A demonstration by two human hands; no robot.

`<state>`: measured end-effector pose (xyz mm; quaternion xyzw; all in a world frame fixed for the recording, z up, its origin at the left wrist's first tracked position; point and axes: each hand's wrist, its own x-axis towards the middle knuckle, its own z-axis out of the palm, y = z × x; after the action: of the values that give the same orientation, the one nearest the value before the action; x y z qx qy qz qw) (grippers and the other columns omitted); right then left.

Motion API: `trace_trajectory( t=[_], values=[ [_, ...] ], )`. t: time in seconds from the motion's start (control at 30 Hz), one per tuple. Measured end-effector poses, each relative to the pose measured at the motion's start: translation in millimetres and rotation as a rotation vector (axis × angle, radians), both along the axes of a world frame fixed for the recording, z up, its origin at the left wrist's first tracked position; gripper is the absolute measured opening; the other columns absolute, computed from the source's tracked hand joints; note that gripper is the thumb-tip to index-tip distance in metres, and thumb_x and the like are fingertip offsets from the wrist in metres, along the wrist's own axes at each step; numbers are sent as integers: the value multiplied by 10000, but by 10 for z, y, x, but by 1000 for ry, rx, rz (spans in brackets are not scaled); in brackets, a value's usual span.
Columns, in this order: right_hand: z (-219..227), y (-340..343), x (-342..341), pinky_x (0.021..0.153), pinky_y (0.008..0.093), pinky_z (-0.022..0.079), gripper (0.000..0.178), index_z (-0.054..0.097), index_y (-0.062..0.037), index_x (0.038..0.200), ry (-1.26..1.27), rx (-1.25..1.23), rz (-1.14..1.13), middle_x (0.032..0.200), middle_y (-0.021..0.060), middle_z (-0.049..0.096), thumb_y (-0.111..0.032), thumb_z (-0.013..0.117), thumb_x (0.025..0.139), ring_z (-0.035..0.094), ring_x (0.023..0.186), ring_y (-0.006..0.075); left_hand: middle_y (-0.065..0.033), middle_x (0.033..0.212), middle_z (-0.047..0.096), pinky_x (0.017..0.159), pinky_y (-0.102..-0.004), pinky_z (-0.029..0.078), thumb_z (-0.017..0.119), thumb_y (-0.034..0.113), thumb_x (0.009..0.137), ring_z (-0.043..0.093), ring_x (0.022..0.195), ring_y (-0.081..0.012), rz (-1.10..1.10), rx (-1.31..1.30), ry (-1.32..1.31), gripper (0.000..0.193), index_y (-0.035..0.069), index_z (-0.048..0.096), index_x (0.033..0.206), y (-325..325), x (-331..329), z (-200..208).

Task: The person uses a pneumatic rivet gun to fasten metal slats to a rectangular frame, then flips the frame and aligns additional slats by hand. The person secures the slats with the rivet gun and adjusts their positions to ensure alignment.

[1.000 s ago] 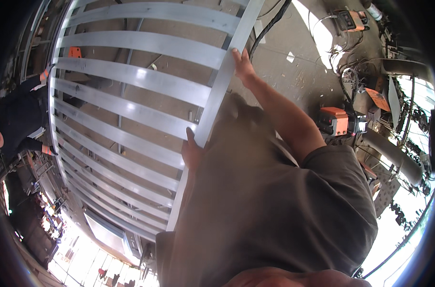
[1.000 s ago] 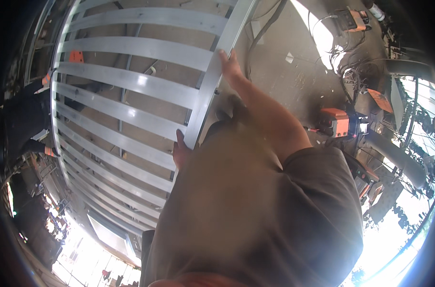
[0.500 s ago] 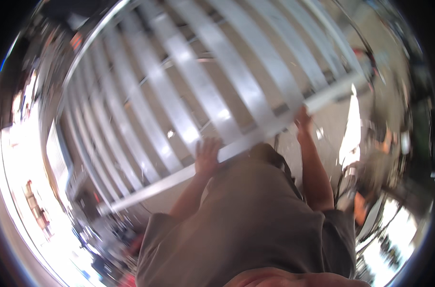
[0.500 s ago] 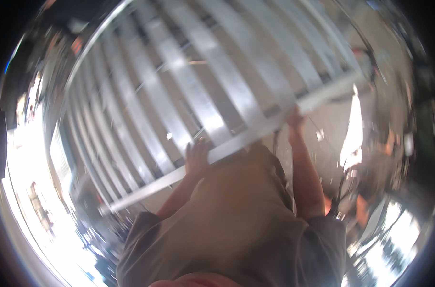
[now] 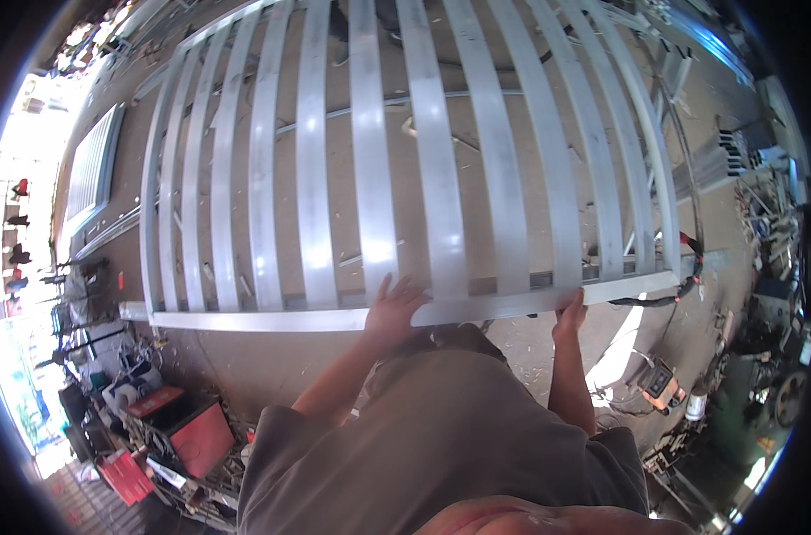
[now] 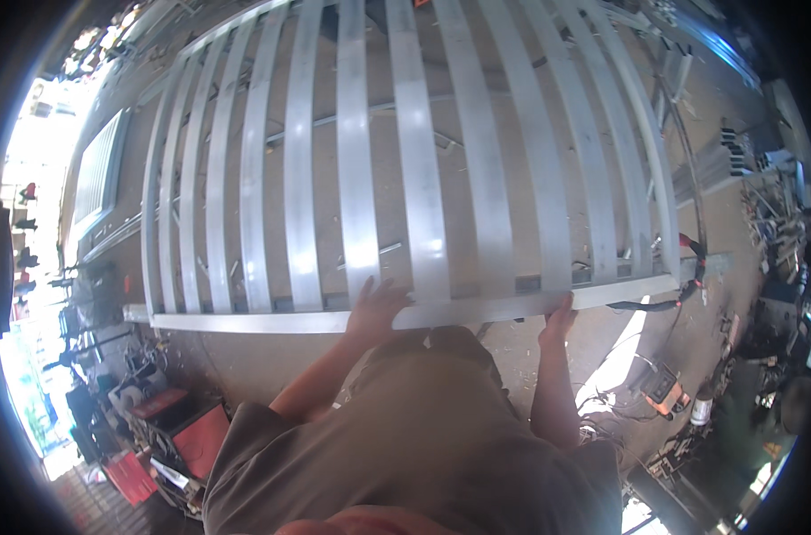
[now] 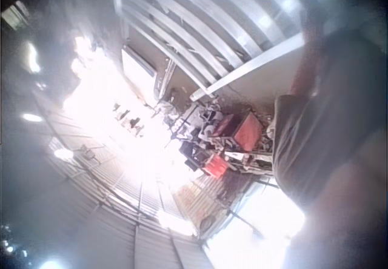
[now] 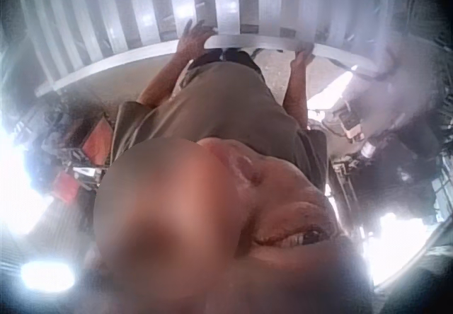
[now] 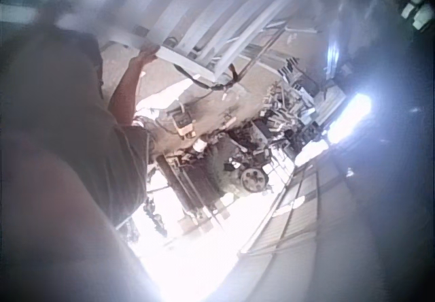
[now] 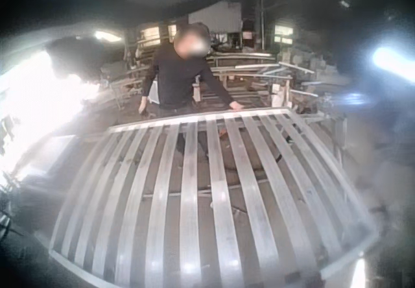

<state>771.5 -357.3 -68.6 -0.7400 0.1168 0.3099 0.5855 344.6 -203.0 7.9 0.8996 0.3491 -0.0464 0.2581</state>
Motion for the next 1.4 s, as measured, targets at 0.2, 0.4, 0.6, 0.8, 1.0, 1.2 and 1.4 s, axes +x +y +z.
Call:
trace_trajectory(
  t=[0.2, 0.4, 0.6, 0.8, 1.0, 1.2, 1.4],
  values=[
    [53, 12, 85, 1075, 518, 383, 814, 396, -148, 1518, 88, -173, 5, 1479, 63, 515, -633, 655, 918, 514, 1318, 285, -20, 1437, 613, 1295, -568, 122, 797, 398, 814, 356, 1519, -282, 54, -11, -95, 564, 184, 657, 1316, -18, 50, 16],
    [-382, -80, -20, 1030, 530, 450, 900, 262, -223, 1609, 114, -57, -18, 1551, 60, 437, -668, 644, 926, 479, 1333, 288, -20, 1535, 520, 1292, -565, 133, 805, 416, 800, 329, 1533, -276, -16, 81, 60, 658, 216, 592, 1390, 4, 49, -105],
    [-304, -235, -101, 1044, 536, 469, 936, 70, -265, 1623, 142, 137, 38, 1564, 66, 382, -559, 671, 969, 490, 1341, 311, -34, 1515, 525, 1269, -559, 195, 833, 431, 765, 387, 1492, -271, -34, 138, 91, 726, 214, 568, 1405, -92, 164, -138],
    [300, -102, -237, 1059, 515, 465, 830, 87, -303, 1617, 130, 43, 166, 1586, 104, 358, -549, 592, 1006, 475, 1372, 353, -47, 1430, 579, 1245, -561, 238, 858, 358, 741, 447, 1440, -282, -24, 217, 4, 705, 186, 585, 1367, -152, 270, -114],
    [242, -237, -267, 783, 417, 532, 733, 221, -247, 1618, 7, -76, 226, 1343, 76, 583, -468, 585, 1021, 644, 1071, 250, -127, 1492, 512, 1249, -559, 223, 862, 426, 743, 391, 1468, -338, -30, 207, 58, 895, 119, 464, 1484, -270, 358, 16],
    [-338, -1328, -748, 895, 382, 554, 716, 421, -83, 1545, 88, 199, 355, 1163, 115, 713, -375, 711, 959, 679, 1043, 208, -180, 1583, 411, 1256, -559, 209, 823, 502, 793, 317, 1514, -372, -81, 269, -33, 1025, 65, 333, 1580, -595, 1010, 36],
    [-965, -3014, -777, 891, 435, 561, 579, 551, 4, 1416, -766, -259, 1134, 1123, 165, 730, -343, 660, 965, 704, 1027, 299, -182, 1595, 386, 1246, -579, 223, 706, 493, 913, 329, 1499, -380, -48, 399, 138, 888, 73, 313, 1590, -790, 1489, -151]
  ],
)
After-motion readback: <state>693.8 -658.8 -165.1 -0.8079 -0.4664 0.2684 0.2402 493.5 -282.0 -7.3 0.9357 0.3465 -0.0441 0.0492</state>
